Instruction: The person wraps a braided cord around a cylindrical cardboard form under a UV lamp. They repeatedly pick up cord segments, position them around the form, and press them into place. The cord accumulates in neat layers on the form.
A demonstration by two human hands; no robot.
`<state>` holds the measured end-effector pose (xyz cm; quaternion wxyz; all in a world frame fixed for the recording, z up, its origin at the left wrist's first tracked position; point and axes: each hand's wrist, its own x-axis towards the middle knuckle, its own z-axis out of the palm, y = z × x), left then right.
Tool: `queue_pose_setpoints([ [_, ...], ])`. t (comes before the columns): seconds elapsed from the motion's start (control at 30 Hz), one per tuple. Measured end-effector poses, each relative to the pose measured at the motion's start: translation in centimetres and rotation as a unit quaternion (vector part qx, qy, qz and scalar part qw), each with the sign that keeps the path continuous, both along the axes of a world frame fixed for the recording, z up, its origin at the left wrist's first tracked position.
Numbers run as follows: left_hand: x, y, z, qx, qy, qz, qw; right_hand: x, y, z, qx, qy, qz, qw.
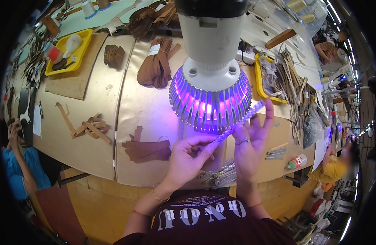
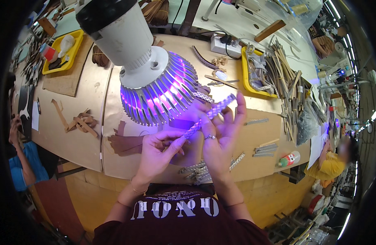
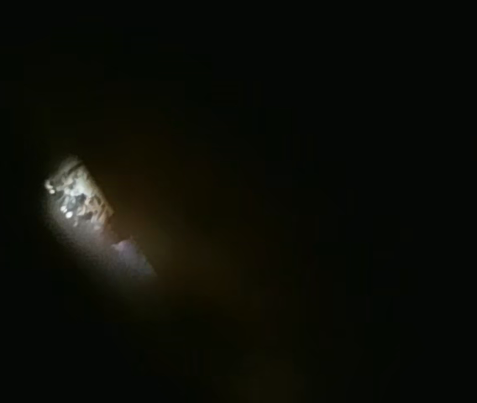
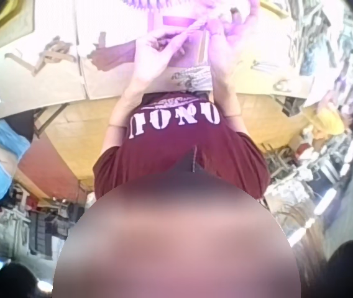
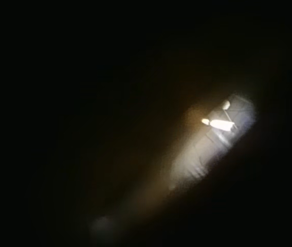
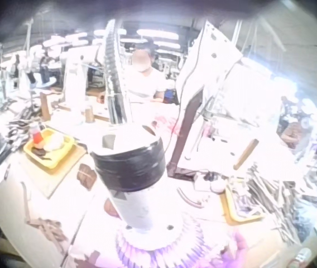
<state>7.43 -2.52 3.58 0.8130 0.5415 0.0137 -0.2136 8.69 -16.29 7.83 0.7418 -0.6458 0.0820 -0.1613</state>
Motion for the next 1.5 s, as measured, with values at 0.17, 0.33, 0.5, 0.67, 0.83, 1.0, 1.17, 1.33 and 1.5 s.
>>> queue_pose_setpoints([
  [0.17,0.6,0.9,0.2,0.088,-0.112,0.008,0.990,-0.9,-1.9,1.4,-0.630,-0.117,-0.149,0.753],
  [0.33,0.7,1.4,-0.7,0.156,-0.155,0.070,0.973,-1.6,-3.3,1.9,-0.659,0.002,0.107,0.744],
  [0.5,1.6,1.4,-3.5,0.273,-0.094,0.142,0.947,-1.0,-3.4,1.1,-0.584,0.078,0.058,0.806],
  [0.67,0.7,0.0,-4.5,0.241,-0.089,0.142,0.956,-1.0,-2.6,1.0,-0.559,0.082,0.048,0.824],
  [0.83,1.0,0.0,-4.8,0.163,-0.074,0.161,0.971,-0.7,-1.8,0.7,-0.452,0.111,0.097,0.880],
  [1.0,0.8,-0.4,-4.5,0.118,-0.109,0.218,0.963,-0.5,-1.7,0.3,-0.354,0.125,0.113,0.920],
  [1.17,0.7,-0.1,-4.2,-0.044,0.012,0.189,0.981,-0.8,-1.7,0.3,-0.324,0.132,0.136,0.927],
  [1.33,0.6,0.8,-4.3,-0.096,0.046,0.143,0.984,-0.4,-1.7,0.6,-0.433,0.081,0.179,0.880],
  [1.5,0.9,1.0,-4.5,-0.123,0.063,0.115,0.984,1.3,-2.2,0.3,-0.505,0.016,0.189,0.842],
])
